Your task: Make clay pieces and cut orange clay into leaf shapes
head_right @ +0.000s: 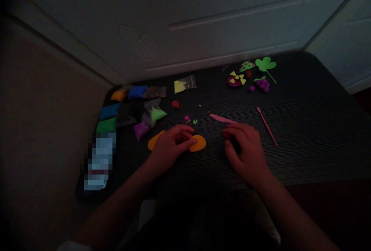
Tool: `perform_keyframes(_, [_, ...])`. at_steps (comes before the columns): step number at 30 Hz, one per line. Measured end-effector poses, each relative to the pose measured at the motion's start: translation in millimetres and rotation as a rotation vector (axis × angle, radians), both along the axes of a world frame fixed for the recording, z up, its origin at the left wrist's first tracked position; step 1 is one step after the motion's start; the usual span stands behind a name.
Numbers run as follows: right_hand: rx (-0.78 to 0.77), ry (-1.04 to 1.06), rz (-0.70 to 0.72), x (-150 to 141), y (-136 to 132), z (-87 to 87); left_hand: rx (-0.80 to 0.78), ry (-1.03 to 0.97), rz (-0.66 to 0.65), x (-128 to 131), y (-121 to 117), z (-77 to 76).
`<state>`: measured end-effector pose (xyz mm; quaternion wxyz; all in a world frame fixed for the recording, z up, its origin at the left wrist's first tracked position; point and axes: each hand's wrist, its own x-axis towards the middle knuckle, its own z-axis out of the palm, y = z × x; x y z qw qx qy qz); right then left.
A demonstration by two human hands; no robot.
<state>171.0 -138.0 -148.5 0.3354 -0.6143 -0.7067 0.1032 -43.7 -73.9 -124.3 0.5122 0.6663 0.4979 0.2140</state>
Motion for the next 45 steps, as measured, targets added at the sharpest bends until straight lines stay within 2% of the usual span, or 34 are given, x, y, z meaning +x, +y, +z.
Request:
perform_keyframes(4, [0.058,-0.010,-0.032,0.2,-0.8,-1.8,0.149,0.147,-0.099,-5.1,-2.4,-4.3])
perform_keyframes(10, [0.091,-0.001,-0.001,0.2,-0.2,3.4,0.037,0.051,-0.164,-6.0,-10.5,-4.6])
perform_keyframes(13, [0.077,0.002,0.052,-11.0,9.4,16.9,0.245,0.143,-0.195,-6.8,-14.7,-2.8])
perform_keyframes(15, [0.070,-0.007,0.078,-27.2,19.8,27.8,0.452,0.213,-0.136,-10.3,-15.2,0.5])
perform_keyframes(17, [0.041,-0.063,0.153,-49.0,30.8,36.9,0.609,0.244,0.007,-16.2,-14.4,5.9])
perform_keyframes(19, [-0.001,-0.164,0.249,-72.5,40.3,41.3,0.701,0.232,0.174,-23.0,-14.5,12.7])
perform_keyframes(21, [-0.003,-0.265,0.298,-92.7,46.8,39.2,0.754,0.187,0.289,-29.3,-17.8,18.8])
perform_keyframes(23, [0.018,-0.342,0.312,-106.5,50.4,30.5,0.790,0.134,0.345,-35.0,-25.2,21.5])
perform_keyframes(27, [0.008,-0.418,0.309,-115.4,52.6,6.5,0.816,0.041,0.408,-45.9,-45.4,16.1])
perform_keyframes(30, [0.005,-0.434,0.316,-115.5,53.0,-3.3,0.791,-0.005,0.463,-53.2,-59.3,10.8])
perform_keyframes(34, [0.007,-0.454,0.322,-116.3,52.4,-3.1,0.776,-0.052,0.510,-57.1,-74.6,12.3])
perform_keyframes(38, [0.007,-0.468,0.333,-116.2,51.6,-1.8,0.803,-0.080,0.489,-58.1,-87.0,18.7])
perform_keyframes(45, [-0.035,-0.431,0.365,-116.4,55.1,-4.4,0.729,-0.118,0.487,-69.6,-97.0,21.3])
